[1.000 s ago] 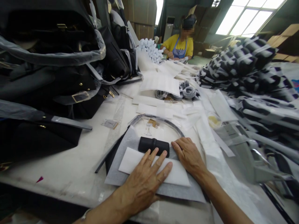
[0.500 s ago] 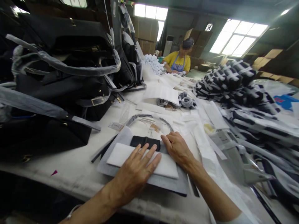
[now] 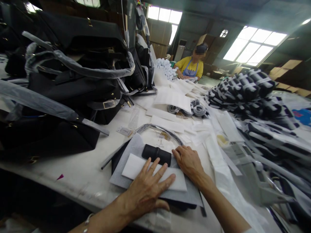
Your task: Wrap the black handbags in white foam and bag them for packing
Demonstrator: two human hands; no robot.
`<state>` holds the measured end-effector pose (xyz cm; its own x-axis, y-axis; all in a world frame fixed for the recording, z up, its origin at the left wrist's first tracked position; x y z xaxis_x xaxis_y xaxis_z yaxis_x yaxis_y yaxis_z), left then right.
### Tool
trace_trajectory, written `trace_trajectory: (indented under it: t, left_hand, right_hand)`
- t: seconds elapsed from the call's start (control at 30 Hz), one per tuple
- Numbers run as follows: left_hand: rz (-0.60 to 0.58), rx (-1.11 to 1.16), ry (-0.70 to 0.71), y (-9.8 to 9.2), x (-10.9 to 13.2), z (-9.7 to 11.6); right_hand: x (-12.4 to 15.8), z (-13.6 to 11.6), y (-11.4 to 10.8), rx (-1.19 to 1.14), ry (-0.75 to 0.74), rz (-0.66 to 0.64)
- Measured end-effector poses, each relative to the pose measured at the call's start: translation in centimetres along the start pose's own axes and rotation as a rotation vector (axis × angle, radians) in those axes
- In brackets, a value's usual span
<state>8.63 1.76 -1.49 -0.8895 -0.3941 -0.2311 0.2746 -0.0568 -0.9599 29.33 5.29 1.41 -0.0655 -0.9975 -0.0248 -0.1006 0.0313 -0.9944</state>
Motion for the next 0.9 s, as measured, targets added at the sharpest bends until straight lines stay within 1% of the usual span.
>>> trace_trajectory:
  t: [0.07, 0.17, 0.27, 0.37, 0.43, 0.53, 0.63, 0.73, 0.83, 0.9]
  left_hand:
    - [0.01, 0.007, 0.009, 0.0, 0.1, -0.1]
    - [0.039, 0.01, 0.015, 0.0, 0.1, -0.1]
    - [0.048, -0.009, 0.01, -0.1, 0.0, 0.0]
    - [0.051, -0.033, 0.011, -0.3, -0.1, 0.1]
    - [0.051, -0.033, 0.016, -0.5, -0.2, 0.2]
    - [0.052, -0.042, 0.025, -0.7, -0.3, 0.2]
    - [0.046, -0.054, 0.028, -0.8, -0.3, 0.2]
    - [0.041, -0.048, 0.015, -0.7, -0.3, 0.2]
    - [0.042, -0.043, -0.001, -0.7, -0.3, 0.3]
    - [0.038, -0.044, -0.004, -0.7, -0.3, 0.3]
  right_hand:
    - [-1.1, 0.1, -0.5, 0.024, 0.074, -0.015]
    - [-3.7, 0.4, -0.6, -0.048, 0.169, -0.065]
    - [-6.2, 0.3, 0.1, -0.149, 0.16, -0.079]
    - [-7.3, 0.3, 0.9, -0.299, 0.111, -0.06]
    - [-7.2, 0.7, 1.2, -0.428, 0.09, -0.041]
    - [-6.1, 2.1, 1.2, -0.643, 0.066, -0.043]
    - [-4.6, 3.8, 0.6, -0.832, 0.054, -0.056]
    - [-3.3, 5.2, -0.2, -0.954, 0.056, -0.022]
    - [-2.4, 5.7, -0.7, -1.113, 0.082, 0.013]
    - [-1.8, 5.4, -1.1, -1.244, 0.119, 0.008]
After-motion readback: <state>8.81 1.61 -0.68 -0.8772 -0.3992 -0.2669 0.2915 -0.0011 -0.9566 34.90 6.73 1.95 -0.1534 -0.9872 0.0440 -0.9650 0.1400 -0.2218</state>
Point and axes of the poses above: each hand's wrist, its own x-axis away from the middle knuckle, its own y-axis out of the palm, z = x × y, the point moved 3 cm from there along -x, towards the middle knuckle, and after that the axes turned 4 degrees about -z, right-handed, at the moved point
